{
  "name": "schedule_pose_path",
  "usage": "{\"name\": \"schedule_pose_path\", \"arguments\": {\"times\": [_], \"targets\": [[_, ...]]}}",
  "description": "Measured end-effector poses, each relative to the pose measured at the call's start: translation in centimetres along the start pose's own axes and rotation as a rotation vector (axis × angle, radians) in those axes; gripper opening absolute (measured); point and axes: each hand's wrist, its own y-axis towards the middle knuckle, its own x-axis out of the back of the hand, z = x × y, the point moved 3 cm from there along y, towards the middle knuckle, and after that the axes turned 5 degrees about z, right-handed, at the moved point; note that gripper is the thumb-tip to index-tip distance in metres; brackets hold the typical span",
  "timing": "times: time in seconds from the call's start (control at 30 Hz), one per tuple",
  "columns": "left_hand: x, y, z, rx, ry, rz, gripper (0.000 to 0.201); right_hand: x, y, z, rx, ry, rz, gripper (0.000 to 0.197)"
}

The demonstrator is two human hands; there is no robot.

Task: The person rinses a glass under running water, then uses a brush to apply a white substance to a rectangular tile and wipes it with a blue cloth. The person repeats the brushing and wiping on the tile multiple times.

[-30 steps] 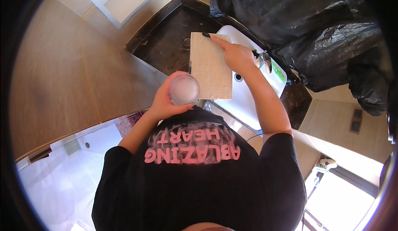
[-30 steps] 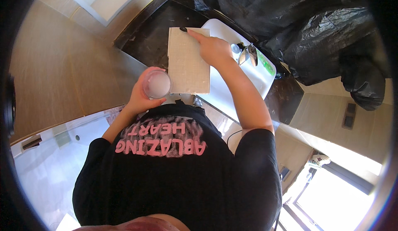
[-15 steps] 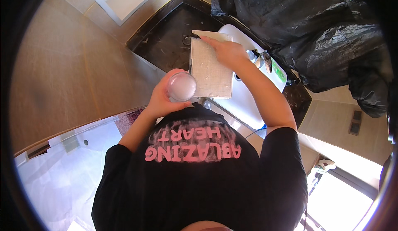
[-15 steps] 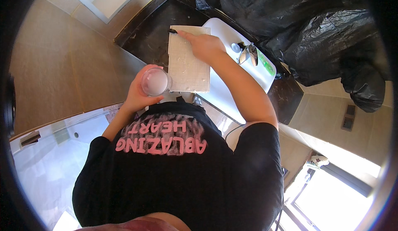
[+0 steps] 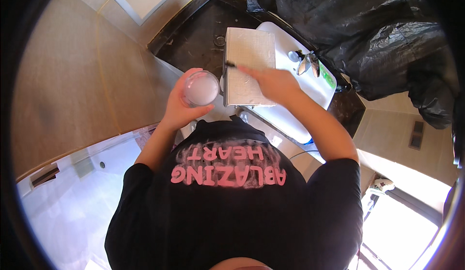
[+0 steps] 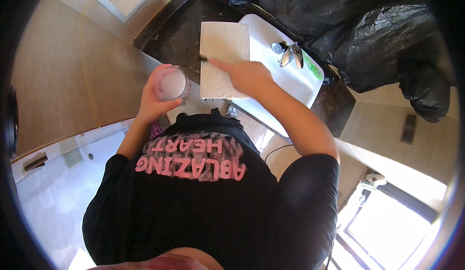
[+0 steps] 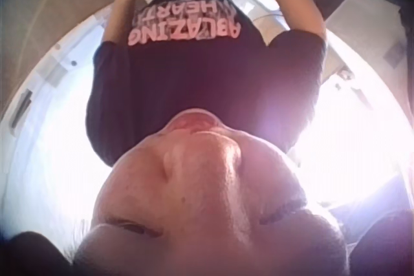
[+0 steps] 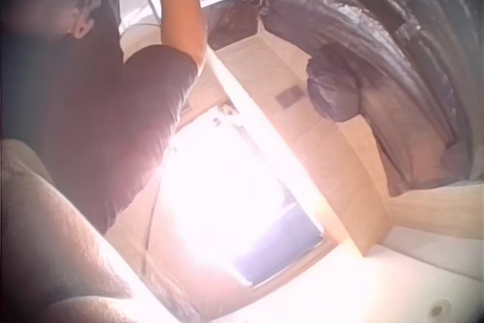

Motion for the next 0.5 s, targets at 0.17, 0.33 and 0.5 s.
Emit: {"name": "schedule_pose_path", "arguments": {"times": [0.17, 0.33, 0.5], "targets": [[0.2, 0.1, 1.1, 0.03, -0.031, -0.016, 0.089, -3.4, -5.2, 1.4, 0.113, 0.042, 0.103, 0.077], [-0.2, 1.3, 1.6, -0.005, -0.019, 0.072, 0.09, -2.3, -3.7, 0.9, -0.193, 0.146, -0.084, 0.071], [-1.3, 2.9, 1.0, -0.036, -0.06, 0.219, 0.087, -7.8, -8.1, 4.4, -0.189, 0.248, -0.199, 0.071]]}}
